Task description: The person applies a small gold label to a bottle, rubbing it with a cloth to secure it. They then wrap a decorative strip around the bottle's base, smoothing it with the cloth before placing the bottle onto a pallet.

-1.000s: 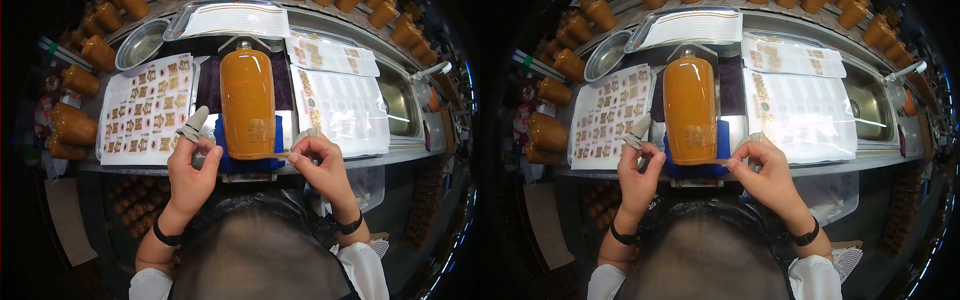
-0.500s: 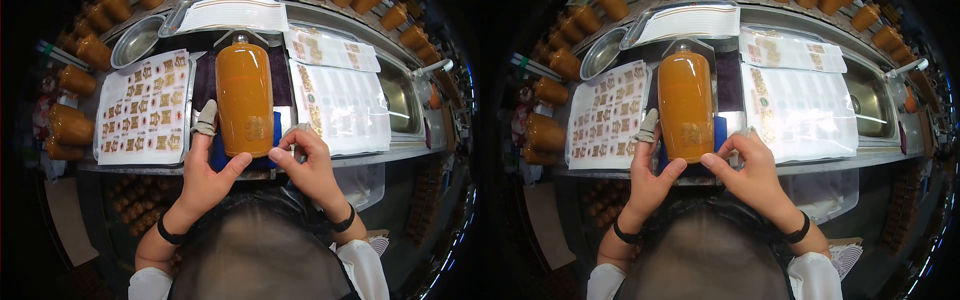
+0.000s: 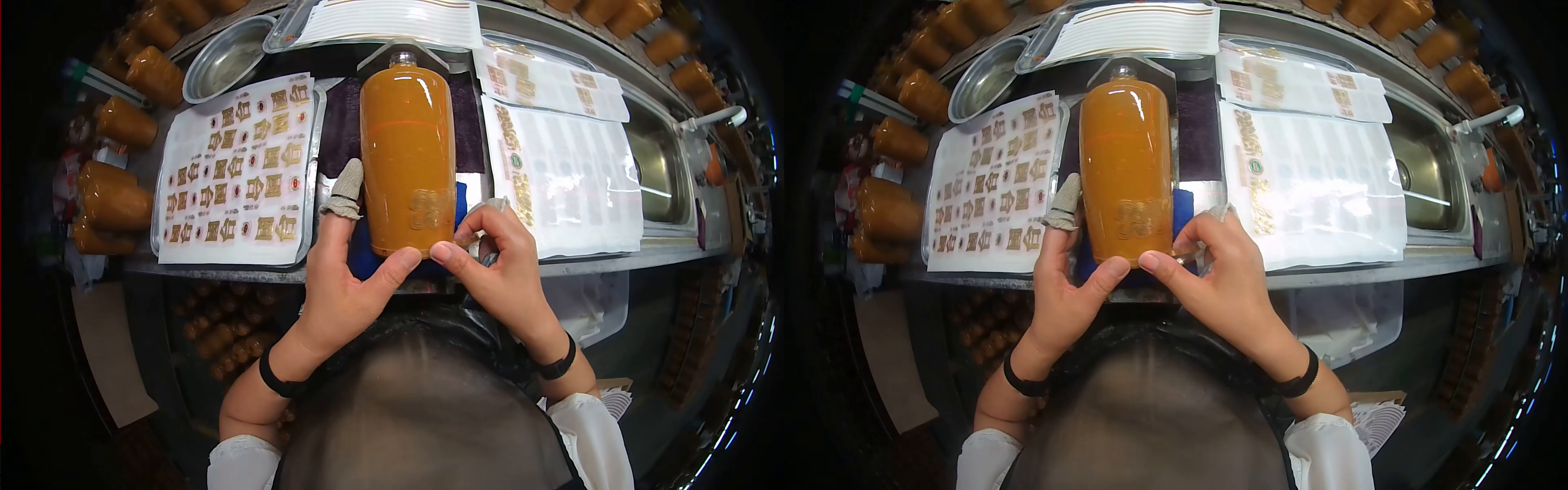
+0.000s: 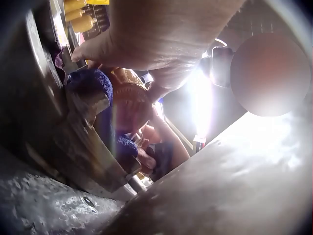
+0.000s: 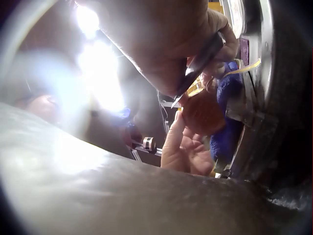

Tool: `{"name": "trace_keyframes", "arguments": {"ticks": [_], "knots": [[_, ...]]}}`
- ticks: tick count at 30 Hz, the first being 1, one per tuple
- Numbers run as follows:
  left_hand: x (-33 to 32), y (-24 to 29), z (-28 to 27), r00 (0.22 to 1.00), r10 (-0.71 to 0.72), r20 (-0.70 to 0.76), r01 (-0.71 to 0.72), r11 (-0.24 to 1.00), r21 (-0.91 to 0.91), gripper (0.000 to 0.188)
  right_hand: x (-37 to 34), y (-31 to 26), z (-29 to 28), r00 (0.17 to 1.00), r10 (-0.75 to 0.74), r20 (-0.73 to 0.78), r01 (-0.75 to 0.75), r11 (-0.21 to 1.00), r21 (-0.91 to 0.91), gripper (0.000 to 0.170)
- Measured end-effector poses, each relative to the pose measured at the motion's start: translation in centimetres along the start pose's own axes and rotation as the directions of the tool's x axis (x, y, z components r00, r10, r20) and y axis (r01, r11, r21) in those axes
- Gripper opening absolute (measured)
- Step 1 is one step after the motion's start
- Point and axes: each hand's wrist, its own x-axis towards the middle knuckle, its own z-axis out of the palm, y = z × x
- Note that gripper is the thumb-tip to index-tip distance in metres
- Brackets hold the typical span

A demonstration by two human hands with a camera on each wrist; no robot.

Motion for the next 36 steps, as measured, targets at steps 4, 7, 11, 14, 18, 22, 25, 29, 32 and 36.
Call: {"name": "trace_keyframes", "arguments": {"ticks": [4,7,11,14,18,22,25,29,32,36], "knots": [[0.0,0.1,-0.3,0.998,0.006,0.064,-0.011,0.997,0.076,0.085,-0.1,0.0,0.2,1.0,0.023,-0.002,-0.022,1.0,0.022,0.038],[-0.1,0.2,-0.6,0.998,0.016,0.06,-0.022,0.995,0.101,0.087,0.0,0.1,0.4,0.999,0.034,-0.001,-0.033,0.998,0.049,0.037],[-1.4,0.4,-1.4,0.991,0.13,0.021,-0.131,0.956,0.263,0.084,0.0,0.1,0.5,1.0,0.026,-0.005,-0.025,0.999,0.032,0.037],[-2.7,2.0,-2.4,0.949,0.26,0.179,-0.315,0.819,0.479,0.069,-0.2,0.2,0.8,0.999,0.024,-0.024,-0.023,0.998,0.059,0.035],[-3.6,2.4,-1.5,0.942,0.254,0.218,-0.334,0.741,0.583,0.053,-0.2,0.4,0.9,1.0,0.027,-0.005,-0.026,0.997,0.079,0.034],[-3.9,1.9,-2.0,0.95,0.236,0.204,-0.312,0.699,0.644,0.047,-0.2,0.1,1.0,1.0,0.023,-0.006,-0.022,0.994,0.104,0.034],[-4.4,1.4,-2.5,0.956,0.215,0.198,-0.292,0.683,0.67,0.05,-0.2,0.2,1.0,1.0,0.006,-0.01,-0.005,0.997,0.071,0.034],[-4.9,0.9,-3.0,0.964,0.191,0.186,-0.266,0.692,0.671,0.059,-0.2,-0.1,1.0,1.0,0.001,-0.014,0.0,0.999,0.046,0.034],[-5.2,0.4,-3.2,0.974,0.158,0.164,-0.227,0.711,0.666,0.06,-0.2,-0.2,1.0,1.0,-0.008,-0.015,0.009,0.999,0.045,0.034],[-5.0,0.9,-3.1,0.975,0.175,0.134,-0.22,0.744,0.631,0.053,-0.2,0.1,1.0,0.999,-0.029,-0.031,0.03,0.999,0.02,0.034]]}}
